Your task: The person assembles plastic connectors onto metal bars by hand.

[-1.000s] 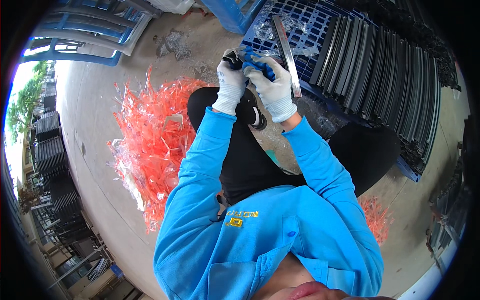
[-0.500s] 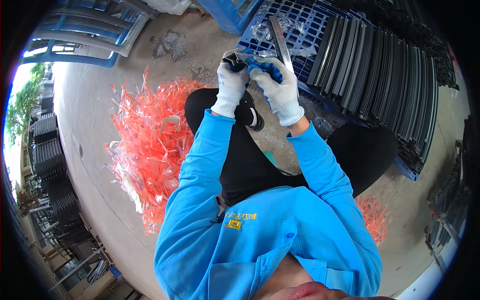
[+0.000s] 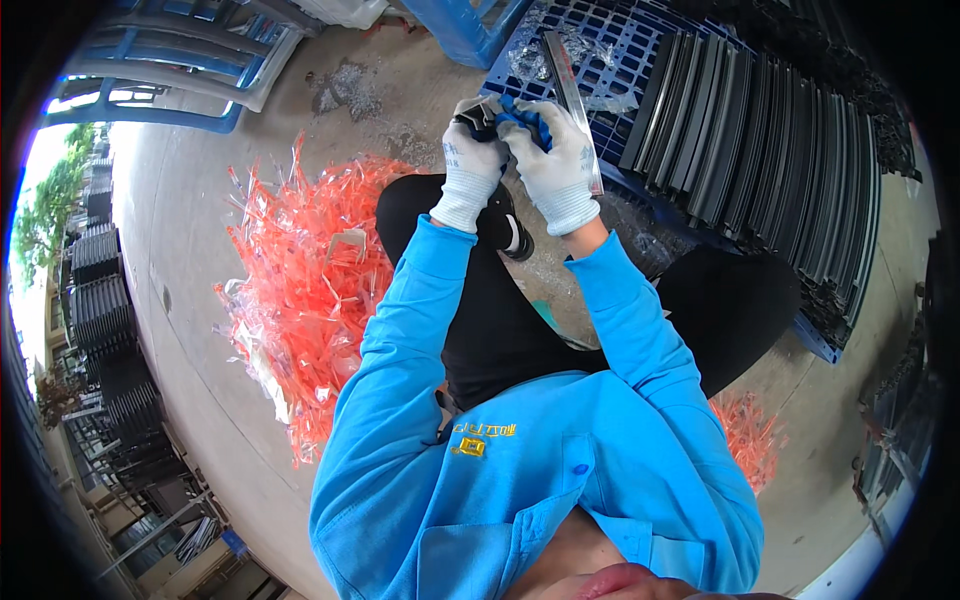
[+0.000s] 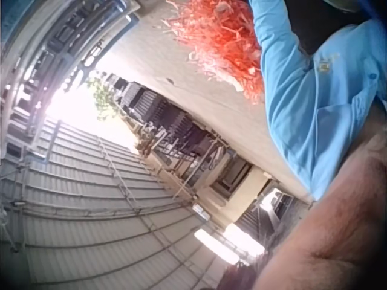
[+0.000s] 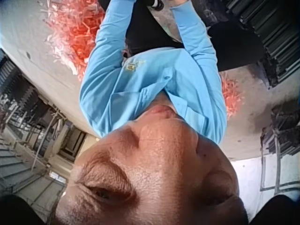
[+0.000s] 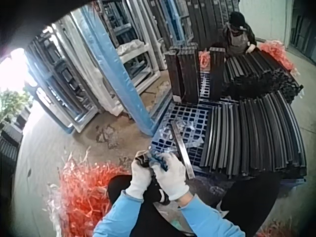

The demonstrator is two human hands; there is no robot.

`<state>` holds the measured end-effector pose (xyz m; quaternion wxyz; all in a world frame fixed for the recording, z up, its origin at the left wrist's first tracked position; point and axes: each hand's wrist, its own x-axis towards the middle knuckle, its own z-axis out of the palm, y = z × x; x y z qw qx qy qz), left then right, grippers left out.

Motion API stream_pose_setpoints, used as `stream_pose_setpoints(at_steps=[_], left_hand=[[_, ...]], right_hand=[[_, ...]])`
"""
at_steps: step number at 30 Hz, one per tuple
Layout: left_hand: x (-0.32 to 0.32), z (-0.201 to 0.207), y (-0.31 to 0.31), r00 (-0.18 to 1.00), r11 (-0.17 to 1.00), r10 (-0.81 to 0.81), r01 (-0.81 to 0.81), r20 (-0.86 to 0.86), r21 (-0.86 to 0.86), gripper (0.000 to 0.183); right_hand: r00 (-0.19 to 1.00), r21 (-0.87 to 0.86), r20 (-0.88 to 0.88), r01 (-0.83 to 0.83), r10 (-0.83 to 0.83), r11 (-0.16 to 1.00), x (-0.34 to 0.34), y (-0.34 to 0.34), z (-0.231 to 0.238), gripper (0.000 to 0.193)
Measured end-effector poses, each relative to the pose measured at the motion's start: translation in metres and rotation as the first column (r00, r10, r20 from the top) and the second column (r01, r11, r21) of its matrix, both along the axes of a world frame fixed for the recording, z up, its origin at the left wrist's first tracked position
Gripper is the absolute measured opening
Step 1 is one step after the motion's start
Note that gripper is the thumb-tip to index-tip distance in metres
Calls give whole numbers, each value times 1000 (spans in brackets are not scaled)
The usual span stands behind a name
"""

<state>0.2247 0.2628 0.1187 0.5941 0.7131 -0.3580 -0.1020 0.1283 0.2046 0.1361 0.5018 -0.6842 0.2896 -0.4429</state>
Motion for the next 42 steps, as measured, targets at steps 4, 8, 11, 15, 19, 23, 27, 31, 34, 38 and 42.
stream_pose_setpoints(at_steps=[4, 8, 11, 15, 19, 23, 27, 31, 34, 38, 42], left_hand=[[4, -2, 5, 995, 996, -85, 86, 45, -22, 35], [13, -5, 11, 979, 982, -188, 186, -79, -24, 39], [6, -13, 15, 959, 968, -251, 250, -133, -27, 42], [10, -14, 9, 928, 935, -354, 352, -116, -40, 45], [-4, -10, -3, 944, 939, -328, 325, -16, -117, 51], [-1, -7, 7, 930, 928, -365, 361, 31, 88, 59], [5, -10, 12, 917, 922, -386, 388, -99, -2, 67], [5, -16, 27, 880, 918, -397, 376, -260, -129, 72], [10, -12, 9, 875, 899, -437, 423, -206, -111, 75], [4, 0, 3, 898, 905, -425, 426, -114, -22, 75], [4, 17, 10, 882, 876, -464, 470, -80, 108, 76]], right_hand=[[965, 444, 166, -257, 203, 858, -11, -10, 5, 17], [557, 522, 765, -831, 323, 195, -46, -56, -30, 17], [523, 504, 802, -852, 290, 142, -49, -40, -11, 17], [885, 523, 397, -437, 244, 732, -26, -9, 30, 16], [911, 420, 261, -404, 318, 812, -23, -13, 8, 16], [988, 383, 5, -146, 156, 912, -19, -14, 0, 17], [993, 609, -57, 117, -104, 785, -31, -56, -48, 18], [962, 668, 269, -217, 41, 712, -60, -56, -48, 23], [935, 608, 182, -351, 305, 713, -42, -34, -2, 26], [913, 437, 112, -399, 392, 806, -29, -25, 14, 23], [817, 367, -106, -497, 566, 786, -29, -33, 26, 19]])
